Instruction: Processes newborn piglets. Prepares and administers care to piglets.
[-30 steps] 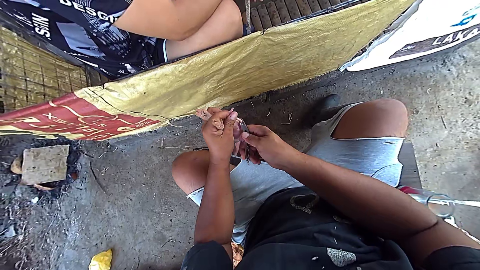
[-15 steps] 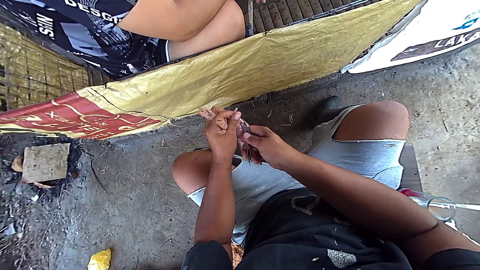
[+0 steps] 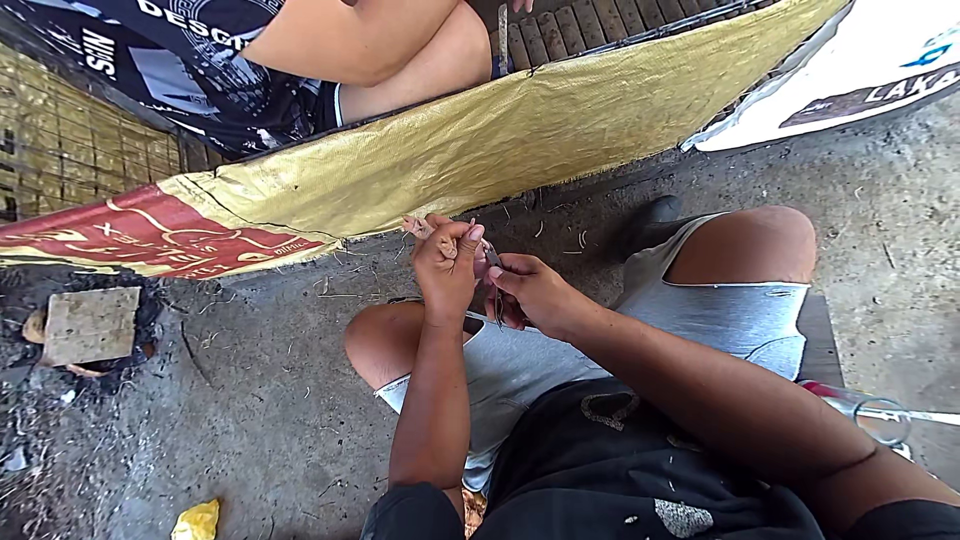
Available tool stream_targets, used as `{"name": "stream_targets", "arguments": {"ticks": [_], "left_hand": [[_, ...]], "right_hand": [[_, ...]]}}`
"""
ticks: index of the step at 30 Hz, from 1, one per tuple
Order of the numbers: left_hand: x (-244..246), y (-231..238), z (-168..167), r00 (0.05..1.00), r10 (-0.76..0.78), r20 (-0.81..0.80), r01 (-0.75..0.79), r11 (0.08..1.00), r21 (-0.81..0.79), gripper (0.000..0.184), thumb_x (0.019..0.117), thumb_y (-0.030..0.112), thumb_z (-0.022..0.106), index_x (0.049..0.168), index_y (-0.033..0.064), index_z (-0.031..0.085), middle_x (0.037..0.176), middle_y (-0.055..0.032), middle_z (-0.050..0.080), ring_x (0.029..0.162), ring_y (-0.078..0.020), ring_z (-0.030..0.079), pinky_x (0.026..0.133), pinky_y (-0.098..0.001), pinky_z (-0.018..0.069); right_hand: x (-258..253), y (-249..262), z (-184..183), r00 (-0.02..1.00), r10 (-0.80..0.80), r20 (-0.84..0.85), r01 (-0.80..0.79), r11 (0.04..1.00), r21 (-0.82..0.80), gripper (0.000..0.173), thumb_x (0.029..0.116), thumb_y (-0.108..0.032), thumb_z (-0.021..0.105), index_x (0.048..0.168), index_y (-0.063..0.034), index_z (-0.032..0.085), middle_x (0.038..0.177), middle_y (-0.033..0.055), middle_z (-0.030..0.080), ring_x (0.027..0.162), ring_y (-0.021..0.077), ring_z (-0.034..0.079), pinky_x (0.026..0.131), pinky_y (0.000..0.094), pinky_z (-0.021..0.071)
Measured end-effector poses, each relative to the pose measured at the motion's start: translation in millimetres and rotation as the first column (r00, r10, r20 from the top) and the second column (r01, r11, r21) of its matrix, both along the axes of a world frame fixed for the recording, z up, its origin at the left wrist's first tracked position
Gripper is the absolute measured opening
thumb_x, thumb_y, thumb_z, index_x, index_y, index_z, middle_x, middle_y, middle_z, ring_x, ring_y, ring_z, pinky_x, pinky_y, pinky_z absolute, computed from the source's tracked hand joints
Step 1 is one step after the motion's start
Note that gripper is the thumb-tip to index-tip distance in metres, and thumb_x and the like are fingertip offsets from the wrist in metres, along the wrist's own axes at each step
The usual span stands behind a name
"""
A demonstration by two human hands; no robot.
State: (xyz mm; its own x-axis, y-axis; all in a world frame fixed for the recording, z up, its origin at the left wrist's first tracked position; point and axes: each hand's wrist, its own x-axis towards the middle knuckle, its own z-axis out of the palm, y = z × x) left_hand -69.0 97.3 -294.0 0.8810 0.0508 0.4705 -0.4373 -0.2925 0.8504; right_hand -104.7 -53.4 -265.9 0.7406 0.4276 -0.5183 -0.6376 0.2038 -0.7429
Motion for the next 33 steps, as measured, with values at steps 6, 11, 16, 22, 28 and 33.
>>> {"name": "stream_targets", "arguments": {"ticks": [6,11,16,22,28,33], "left_hand": [[-0.5,-1.6,2.2,1.0,0.023,0.021,-0.023,0.999,0.023,0.005,0.0954,0.01,0.072,0.094,0.0059,0.071,0.093,-0.0019,0.061,0.084,-0.0098,0.06,0.071,-0.0231,0.0523],[1.1,-3.1,0.5,0.998,0.035,0.059,-0.037,0.999,0.039,0.005,0.0951,0.01,0.073,0.094,0.0052,0.071,0.093,-0.0027,0.061,0.082,-0.0096,0.06,0.069,-0.0231,0.0533],[2.3,-4.3,-1.1,0.997,0.028,0.076,-0.031,0.999,0.033,0.006,0.0951,0.01,0.073,0.095,0.0044,0.071,0.093,-0.0035,0.06,0.079,-0.0095,0.06,0.068,-0.0232,0.0543],[6.0,-6.2,4.6,0.999,-0.01,0.051,0.01,1.0,0.002,0.005,0.0945,0.009,0.073,0.096,0.0044,0.071,0.094,-0.0037,0.06,0.077,-0.0096,0.061,0.065,-0.0222,0.0553],[14.6,-6.5,11.6,0.998,-0.039,0.052,0.042,0.998,-0.048,0.005,0.0945,0.008,0.073,0.094,0.0038,0.071,0.093,-0.0037,0.06,0.078,-0.0101,0.06,0.066,-0.0231,0.0545],[14.0,-8.9,17.2,0.997,-0.072,0.017,0.073,0.993,-0.09,0.004,0.0941,0.007,0.073,0.093,0.0036,0.07,0.094,-0.0043,0.061,0.073,-0.0106,0.061,0.062,-0.0233,0.0552]], "right_hand": [[2.6,-0.1,3.2,1.0,-0.006,0.029,0.006,1.0,-0.01,0.027,0.1129,-0.019,0.037,0.107,-0.0003,0.057,0.073,0.0116,0.067,0.047,0.0102,0.056,0.044,0.019,0.0448],[2.9,-1.2,3.2,1.0,-0.009,0.022,0.009,1.0,0.002,0.027,0.1128,-0.019,0.037,0.108,-0.0008,0.057,0.072,0.0111,0.066,0.047,0.0099,0.056,0.044,0.0189,0.0446],[2.5,-0.6,1.6,1.0,0.003,0.025,-0.003,1.0,-0.002,0.028,0.113,-0.019,0.037,0.109,-0.0006,0.057,0.074,0.0112,0.066,0.048,0.0098,0.056,0.045,0.019,0.0453],[4.1,-2.2,4.0,0.999,-0.009,0.043,0.009,1.0,0.01,0.028,0.1129,-0.019,0.037,0.107,-0.0006,0.057,0.072,0.0113,0.066,0.047,0.0096,0.055,0.044,0.0191,0.0444],[7.3,-2.2,9.4,0.999,-0.015,0.032,0.015,1.0,0.017,0.028,0.113,-0.02,0.038,0.11,-0.0002,0.057,0.076,0.012,0.067,0.049,0.0107,0.057,0.045,0.0195,0.0457],[5.8,-4.1,10.9,1.0,-0.025,0.004,0.025,0.999,0.026,0.026,0.1128,-0.019,0.038,0.109,-0.0003,0.056,0.076,0.0124,0.067,0.048,0.0105,0.057,0.045,0.0193,0.046]]}}
